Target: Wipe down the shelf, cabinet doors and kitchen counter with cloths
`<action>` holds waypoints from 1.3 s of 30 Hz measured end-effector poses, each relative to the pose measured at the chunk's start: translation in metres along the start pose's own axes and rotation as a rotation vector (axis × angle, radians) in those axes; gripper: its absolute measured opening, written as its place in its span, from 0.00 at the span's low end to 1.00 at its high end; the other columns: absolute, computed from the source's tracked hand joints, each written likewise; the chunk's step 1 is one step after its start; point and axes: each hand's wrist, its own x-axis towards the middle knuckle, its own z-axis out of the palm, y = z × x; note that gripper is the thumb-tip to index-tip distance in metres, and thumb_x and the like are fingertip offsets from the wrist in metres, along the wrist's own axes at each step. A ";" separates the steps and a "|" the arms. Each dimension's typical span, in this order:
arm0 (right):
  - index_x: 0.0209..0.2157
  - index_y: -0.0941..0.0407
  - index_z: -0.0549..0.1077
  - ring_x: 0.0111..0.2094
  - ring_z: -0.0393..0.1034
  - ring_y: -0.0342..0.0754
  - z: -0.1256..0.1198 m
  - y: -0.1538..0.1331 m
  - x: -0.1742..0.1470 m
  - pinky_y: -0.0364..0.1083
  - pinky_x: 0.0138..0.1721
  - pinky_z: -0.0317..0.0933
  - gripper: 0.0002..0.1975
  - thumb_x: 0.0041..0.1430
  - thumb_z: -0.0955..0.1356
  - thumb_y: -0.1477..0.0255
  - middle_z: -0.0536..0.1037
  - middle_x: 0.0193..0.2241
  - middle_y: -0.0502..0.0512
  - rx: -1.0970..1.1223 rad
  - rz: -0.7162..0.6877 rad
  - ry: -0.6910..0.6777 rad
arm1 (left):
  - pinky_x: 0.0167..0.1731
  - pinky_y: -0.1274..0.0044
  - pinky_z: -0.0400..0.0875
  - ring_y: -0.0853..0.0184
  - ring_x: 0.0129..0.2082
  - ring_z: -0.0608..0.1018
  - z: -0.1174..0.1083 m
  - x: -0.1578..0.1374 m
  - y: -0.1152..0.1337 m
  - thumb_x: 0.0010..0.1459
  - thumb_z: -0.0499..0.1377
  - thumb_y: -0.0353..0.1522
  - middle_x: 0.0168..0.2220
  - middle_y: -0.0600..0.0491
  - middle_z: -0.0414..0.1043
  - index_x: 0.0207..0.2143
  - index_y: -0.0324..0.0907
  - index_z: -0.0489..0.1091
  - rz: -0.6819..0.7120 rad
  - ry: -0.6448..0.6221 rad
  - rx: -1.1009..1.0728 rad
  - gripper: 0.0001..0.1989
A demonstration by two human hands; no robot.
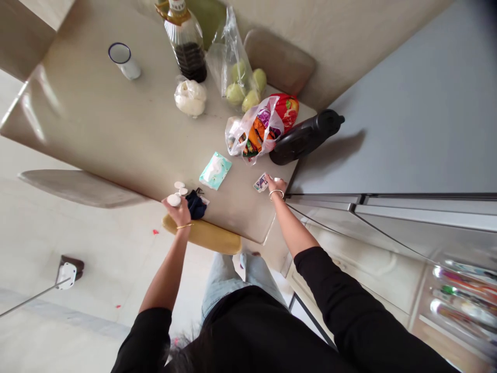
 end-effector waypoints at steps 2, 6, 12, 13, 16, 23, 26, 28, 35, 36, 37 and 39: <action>0.47 0.64 0.73 0.44 0.76 0.59 0.010 -0.010 -0.005 0.48 0.38 0.68 0.35 0.50 0.76 0.49 0.75 0.49 0.74 -0.035 0.029 0.032 | 0.45 0.69 0.74 0.65 0.36 0.75 -0.022 0.024 -0.005 0.56 0.62 0.33 0.37 0.53 0.69 0.45 0.43 0.61 -0.027 0.017 0.053 0.16; 0.53 0.64 0.67 0.46 0.75 0.56 0.023 -0.025 -0.011 0.46 0.40 0.68 0.36 0.51 0.77 0.56 0.73 0.51 0.71 -0.097 0.022 0.066 | 0.53 0.60 0.71 0.55 0.44 0.76 -0.038 0.057 -0.005 0.44 0.72 0.35 0.40 0.48 0.71 0.33 0.44 0.65 0.061 -0.097 0.196 0.19; 0.53 0.62 0.64 0.45 0.76 0.55 0.026 -0.026 -0.018 0.48 0.42 0.68 0.31 0.53 0.75 0.62 0.73 0.50 0.68 -0.191 -0.043 0.057 | 0.68 0.60 0.57 0.49 0.68 0.60 -0.015 0.059 -0.005 0.53 0.69 0.32 0.67 0.44 0.61 0.37 0.43 0.72 0.424 -0.355 0.426 0.11; 0.52 0.62 0.64 0.44 0.76 0.55 0.025 -0.025 -0.020 0.48 0.42 0.68 0.31 0.52 0.75 0.63 0.73 0.49 0.67 -0.205 -0.061 0.048 | 0.68 0.60 0.57 0.49 0.68 0.60 -0.012 0.057 -0.006 0.53 0.68 0.31 0.67 0.44 0.60 0.38 0.43 0.72 0.406 -0.366 0.433 0.10; 0.51 0.61 0.64 0.42 0.77 0.53 0.018 -0.021 -0.027 0.47 0.40 0.67 0.29 0.52 0.75 0.65 0.74 0.47 0.64 -0.242 -0.112 0.013 | 0.67 0.59 0.59 0.48 0.68 0.61 -0.007 0.055 -0.009 0.54 0.67 0.31 0.69 0.43 0.57 0.41 0.43 0.73 0.320 -0.367 0.447 0.11; 0.50 0.57 0.66 0.44 0.75 0.52 -0.006 -0.013 -0.082 0.48 0.43 0.68 0.26 0.53 0.74 0.64 0.75 0.49 0.60 -0.264 -0.308 -0.172 | 0.66 0.57 0.62 0.49 0.67 0.64 -0.001 0.056 -0.011 0.58 0.62 0.30 0.70 0.44 0.58 0.45 0.44 0.72 0.275 -0.426 0.442 0.11; 0.51 0.53 0.67 0.45 0.74 0.52 -0.008 -0.033 -0.123 0.48 0.44 0.69 0.28 0.50 0.75 0.64 0.76 0.49 0.55 -0.260 -0.599 -0.386 | 0.64 0.56 0.64 0.49 0.65 0.65 0.000 0.055 -0.012 0.59 0.60 0.29 0.70 0.44 0.59 0.47 0.44 0.73 0.266 -0.430 0.463 0.13; 0.58 0.51 0.64 0.49 0.74 0.54 -0.004 -0.066 -0.143 0.50 0.45 0.70 0.33 0.52 0.73 0.64 0.74 0.54 0.55 -0.245 -0.847 -0.512 | 0.64 0.58 0.65 0.49 0.65 0.65 -0.001 0.052 -0.012 0.60 0.59 0.29 0.69 0.44 0.60 0.51 0.45 0.73 0.289 -0.430 0.480 0.16; 0.68 0.44 0.59 0.52 0.75 0.56 0.051 -0.233 -0.182 0.51 0.49 0.72 0.40 0.55 0.72 0.70 0.68 0.62 0.57 -0.657 -1.465 -0.702 | 0.59 0.59 0.69 0.47 0.61 0.67 -0.006 0.044 -0.010 0.60 0.57 0.27 0.62 0.41 0.64 0.54 0.46 0.76 0.268 -0.405 0.548 0.20; 0.67 0.44 0.61 0.52 0.75 0.57 0.063 -0.249 -0.189 0.53 0.51 0.71 0.41 0.53 0.73 0.72 0.69 0.62 0.58 -0.793 -1.523 -0.733 | 0.57 0.59 0.70 0.47 0.59 0.68 -0.006 0.045 -0.011 0.60 0.57 0.27 0.60 0.40 0.65 0.53 0.46 0.76 0.252 -0.411 0.559 0.20; 0.67 0.45 0.62 0.53 0.75 0.58 0.076 -0.260 -0.196 0.54 0.52 0.71 0.42 0.51 0.75 0.74 0.70 0.62 0.58 -0.916 -1.564 -0.765 | 0.57 0.59 0.70 0.47 0.58 0.69 -0.005 0.045 -0.011 0.60 0.56 0.27 0.59 0.40 0.66 0.53 0.46 0.76 0.238 -0.423 0.567 0.20; 0.64 0.47 0.66 0.54 0.74 0.59 0.100 -0.273 -0.209 0.56 0.55 0.69 0.45 0.44 0.77 0.79 0.73 0.59 0.58 -1.090 -1.600 -0.825 | 0.55 0.59 0.71 0.48 0.57 0.70 -0.003 0.047 -0.013 0.60 0.56 0.27 0.58 0.40 0.67 0.53 0.46 0.77 0.209 -0.448 0.578 0.20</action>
